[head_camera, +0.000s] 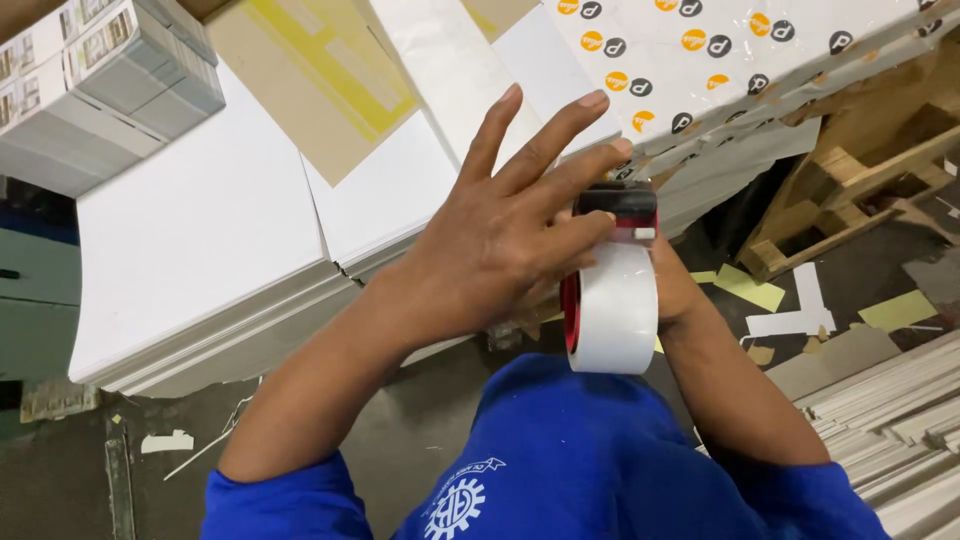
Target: The person wraps stacks of printed material in white paper, folding the edges around the stack and securing the paper with adhesive tape from a handheld dispenser.
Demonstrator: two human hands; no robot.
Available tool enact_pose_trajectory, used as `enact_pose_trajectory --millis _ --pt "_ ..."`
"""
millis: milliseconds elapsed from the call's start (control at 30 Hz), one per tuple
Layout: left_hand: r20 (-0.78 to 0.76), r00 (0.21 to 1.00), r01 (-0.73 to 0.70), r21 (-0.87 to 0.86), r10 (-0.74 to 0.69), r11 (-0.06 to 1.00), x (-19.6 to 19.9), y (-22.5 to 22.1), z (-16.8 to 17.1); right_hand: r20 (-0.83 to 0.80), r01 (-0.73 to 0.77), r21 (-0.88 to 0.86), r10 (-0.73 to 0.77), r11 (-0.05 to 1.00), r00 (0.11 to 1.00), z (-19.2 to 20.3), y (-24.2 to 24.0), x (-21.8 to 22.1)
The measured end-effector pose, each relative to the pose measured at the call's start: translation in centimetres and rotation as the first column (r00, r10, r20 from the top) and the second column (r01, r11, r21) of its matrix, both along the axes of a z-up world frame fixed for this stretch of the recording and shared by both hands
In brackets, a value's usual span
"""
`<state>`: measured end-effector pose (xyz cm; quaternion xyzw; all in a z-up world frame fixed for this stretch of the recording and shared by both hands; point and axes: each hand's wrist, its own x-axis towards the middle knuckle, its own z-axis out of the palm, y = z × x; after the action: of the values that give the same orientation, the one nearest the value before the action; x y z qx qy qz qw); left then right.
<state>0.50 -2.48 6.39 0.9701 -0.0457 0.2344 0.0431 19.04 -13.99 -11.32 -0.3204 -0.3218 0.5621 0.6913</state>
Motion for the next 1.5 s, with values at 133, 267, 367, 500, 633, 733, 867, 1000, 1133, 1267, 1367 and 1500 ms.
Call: enact_pose_trajectory --millis 133,267,367,500,633,733,867,1000,1133,1267,1367,1500 --pt "-0.05 0.992 0.108 -0.068 -0.112 0.992 0.1 -0.7 1.9 0.318 0.032 0.148 -0.078 0.988 0.945 0.9 0.1 -0.2" --pt "-0.014 0.995 0.1 -0.091 -0.102 0.991 0.2 -2.8 1.9 0.379 0.05 0.122 -0.093 0.991 0.921 1.5 -0.2 -0.7" --pt "-0.025 0.995 0.09 -0.092 -0.093 0.992 0.4 -3.8 1.5 0.318 0.02 0.065 -0.04 0.998 0.947 2.4 -0.1 -0.9" --pt "-0.049 0.974 0.22 -0.021 -0.221 0.975 1.4 -3.3 3.3 0.373 -0.063 0.172 -0.006 0.983 0.928 3.5 -0.4 -0.9" --pt "-0.15 0.956 0.267 0.083 -0.253 0.96 2.8 -2.7 3.2 0.412 -0.052 0.155 -0.017 0.987 0.911 1.8 -0.6 -0.4" --pt "-0.309 0.927 0.291 0.23 -0.213 0.929 3.6 -2.6 3.6 0.474 -0.025 0.136 -0.043 0.99 0.88 0.2 -0.8 0.1" --pt "-0.287 0.926 0.324 0.274 -0.245 0.905 4.3 -2.3 3.7 0.523 0.003 0.044 -0.026 0.999 0.852 -0.4 -0.5 0.3" --pt "-0.282 0.917 0.349 0.23 -0.281 0.908 4.8 -1.6 4.0 0.576 -0.056 0.083 -0.002 0.995 0.818 0.8 -0.5 0.7" --pt "-0.407 0.871 0.337 0.086 -0.276 0.938 5.3 -0.1 5.4 0.611 -0.098 0.058 0.043 0.994 0.79 -1.5 -0.5 1.8" --pt "-0.466 0.827 0.29 -0.125 -0.314 0.949 5.7 1.1 5.6 0.596 -0.118 0.048 0.067 0.992 0.8 -1.4 -0.3 1.5" --pt "-0.483 0.831 0.226 -0.162 -0.277 0.96 5.4 1.1 5.7 0.493 -0.091 0.112 0.024 0.99 0.87 1.6 -0.1 0.5" --pt "-0.28 0.908 0.307 -0.06 -0.311 0.95 4.7 1.2 4.5 0.395 -0.137 -0.002 0.127 0.991 0.91 -1.3 -0.3 1.3"
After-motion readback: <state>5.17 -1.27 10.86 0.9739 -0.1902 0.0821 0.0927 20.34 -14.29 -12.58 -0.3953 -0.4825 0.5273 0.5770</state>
